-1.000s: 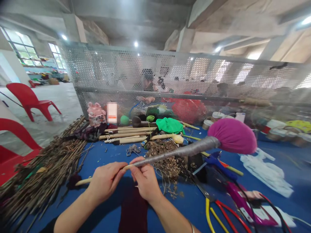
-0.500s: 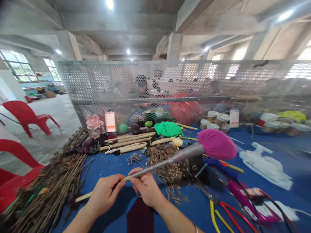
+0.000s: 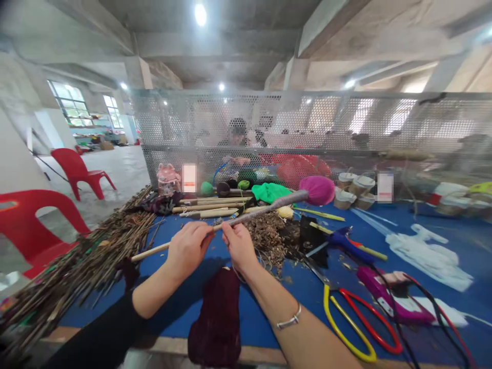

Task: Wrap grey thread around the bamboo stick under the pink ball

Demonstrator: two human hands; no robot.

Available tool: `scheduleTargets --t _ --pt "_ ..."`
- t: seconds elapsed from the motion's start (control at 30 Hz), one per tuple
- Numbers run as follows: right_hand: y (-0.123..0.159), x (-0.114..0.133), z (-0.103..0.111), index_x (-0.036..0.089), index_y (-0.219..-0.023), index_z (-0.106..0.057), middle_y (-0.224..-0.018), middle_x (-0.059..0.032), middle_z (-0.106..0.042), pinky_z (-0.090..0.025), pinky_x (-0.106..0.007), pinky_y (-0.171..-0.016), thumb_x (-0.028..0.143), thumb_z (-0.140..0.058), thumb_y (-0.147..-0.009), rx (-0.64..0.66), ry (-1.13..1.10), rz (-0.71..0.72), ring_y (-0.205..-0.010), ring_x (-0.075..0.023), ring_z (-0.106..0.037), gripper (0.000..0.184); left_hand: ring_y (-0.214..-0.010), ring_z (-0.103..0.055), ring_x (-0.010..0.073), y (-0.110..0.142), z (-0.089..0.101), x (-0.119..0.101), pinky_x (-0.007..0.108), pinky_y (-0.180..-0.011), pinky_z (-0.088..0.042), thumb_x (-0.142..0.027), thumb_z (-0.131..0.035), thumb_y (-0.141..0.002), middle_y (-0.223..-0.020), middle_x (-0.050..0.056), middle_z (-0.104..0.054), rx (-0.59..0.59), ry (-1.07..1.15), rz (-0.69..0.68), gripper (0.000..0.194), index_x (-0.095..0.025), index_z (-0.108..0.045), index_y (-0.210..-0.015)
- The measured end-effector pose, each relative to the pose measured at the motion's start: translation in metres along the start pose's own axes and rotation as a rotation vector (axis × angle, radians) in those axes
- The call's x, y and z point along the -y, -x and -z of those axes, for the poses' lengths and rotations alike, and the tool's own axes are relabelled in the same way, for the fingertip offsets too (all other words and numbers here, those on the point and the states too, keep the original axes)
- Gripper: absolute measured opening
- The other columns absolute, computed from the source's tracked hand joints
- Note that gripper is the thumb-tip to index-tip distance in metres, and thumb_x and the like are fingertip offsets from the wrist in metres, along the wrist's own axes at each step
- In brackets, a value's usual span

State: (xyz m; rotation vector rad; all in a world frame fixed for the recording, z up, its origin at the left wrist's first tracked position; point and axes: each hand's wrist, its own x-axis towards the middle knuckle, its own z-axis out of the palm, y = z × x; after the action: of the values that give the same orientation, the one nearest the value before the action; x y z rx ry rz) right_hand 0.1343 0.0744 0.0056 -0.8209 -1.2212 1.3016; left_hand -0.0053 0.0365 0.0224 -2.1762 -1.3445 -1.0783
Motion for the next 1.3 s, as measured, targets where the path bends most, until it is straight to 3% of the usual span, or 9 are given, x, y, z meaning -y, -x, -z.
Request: scheduleTargets --t 0.07,0.17,0.37,0.43,0.53,0.67,1.0,1.13,1.3 --pt "-0.005 0.005 0.002 0.019 -0.058 -0.039 -0.039 0.0098 -0.031 -0.011 -0.022 -0.035 0.059 -0.062 -0.068 -0.017 0.021 0.006 -0.034 -0.0030 -0.019 0.047 -0.081 -0.059 0.0171 -0.011 0.002 0.001 0.027 -0.070 -0.046 -0.024 -0.048 -0.087 -0.082 0.005 -0.065 0.061 0.020 0.013 0.016 -0.018 -0.062 -0.083" --pt "-0.009 0.013 0.010 0.018 -0.059 -0.042 -0.041 0.0086 -0.034 -0.011 -0.021 -0.035 0.057 -0.062 -0.069 0.066 0.054 -0.014 -0.035 -0.0031 -0.022 0.045 -0.080 -0.060 0.0171 -0.023 0.006 0.005 0.028 -0.071 -0.046 -0.025 -0.053 -0.085 -0.082 0.004 -0.067 0.121 0.106 0.038 0.012 -0.019 -0.063 -0.082" --pt "-0.001 0.015 0.020 0.018 -0.092 -0.048 -0.048 0.0100 -0.042 -0.011 -0.019 -0.036 0.049 -0.064 -0.072 0.162 -0.088 -0.030 -0.036 -0.0036 -0.022 0.040 -0.065 -0.063 0.0149 -0.018 0.007 0.000 0.025 -0.061 -0.045 -0.033 -0.039 -0.092 -0.073 0.001 -0.068 0.293 0.246 0.068 0.028 -0.020 -0.063 -0.085" --pt "0.004 0.013 0.019 0.017 -0.090 -0.048 -0.046 0.0102 -0.040 -0.011 -0.019 -0.036 0.048 -0.064 -0.073 0.147 -0.072 -0.012 -0.036 -0.0037 -0.022 0.039 -0.071 -0.064 0.0159 -0.009 0.003 -0.004 0.025 -0.064 -0.047 -0.032 -0.038 -0.092 -0.078 0.002 -0.069 0.262 0.221 0.085 0.027 -0.020 -0.063 -0.090" --pt "0.012 0.014 0.015 0.016 -0.089 -0.049 -0.046 0.0100 -0.040 -0.011 -0.020 -0.036 0.050 -0.064 -0.072 0.103 -0.036 0.006 -0.036 -0.0037 -0.023 0.041 -0.089 -0.062 0.0195 0.003 -0.004 -0.009 0.030 -0.075 -0.048 -0.030 -0.046 -0.089 -0.098 0.008 -0.067 0.097 0.150 0.084 0.025 -0.017 -0.058 -0.106" --pt "0.018 0.018 0.012 0.017 -0.090 -0.048 -0.046 0.0097 -0.040 -0.014 -0.021 -0.036 0.052 -0.062 -0.072 0.084 -0.004 -0.007 -0.036 -0.0048 -0.024 0.042 -0.086 -0.059 0.0171 0.008 -0.005 -0.007 0.029 -0.076 -0.049 -0.025 -0.048 -0.088 -0.093 0.008 -0.064 -0.045 0.194 0.029 0.017 -0.017 -0.062 -0.094" --pt "0.025 0.024 0.021 0.015 -0.102 -0.051 -0.055 0.0056 -0.049 -0.011 -0.023 -0.040 0.046 -0.058 -0.078 0.301 0.011 -0.023 -0.039 -0.0044 -0.023 0.040 -0.074 -0.063 0.0127 0.011 0.012 0.002 0.022 -0.068 -0.049 -0.028 -0.046 -0.089 -0.086 0.004 -0.067 0.059 0.267 0.037 0.022 -0.019 -0.064 -0.099" --pt "0.024 0.020 0.019 0.015 -0.095 -0.054 -0.052 0.0059 -0.048 -0.011 -0.022 -0.039 0.047 -0.058 -0.078 0.287 -0.002 -0.018 -0.038 -0.0042 -0.023 0.037 -0.080 -0.064 0.0144 0.012 0.012 0.000 0.024 -0.073 -0.049 -0.026 -0.042 -0.090 -0.091 0.005 -0.068 0.136 0.240 0.044 0.025 -0.019 -0.061 -0.105" --pt "0.019 0.009 0.012 0.014 -0.058 -0.050 -0.042 0.0064 -0.035 -0.014 -0.022 -0.039 0.055 -0.053 -0.079 0.299 0.117 -0.055 -0.038 -0.0041 -0.023 0.046 -0.073 -0.064 0.0142 0.010 0.012 -0.008 0.021 -0.060 -0.047 -0.026 -0.041 -0.090 -0.089 0.002 -0.065 0.262 0.110 0.060 0.040 -0.027 -0.046 -0.130"
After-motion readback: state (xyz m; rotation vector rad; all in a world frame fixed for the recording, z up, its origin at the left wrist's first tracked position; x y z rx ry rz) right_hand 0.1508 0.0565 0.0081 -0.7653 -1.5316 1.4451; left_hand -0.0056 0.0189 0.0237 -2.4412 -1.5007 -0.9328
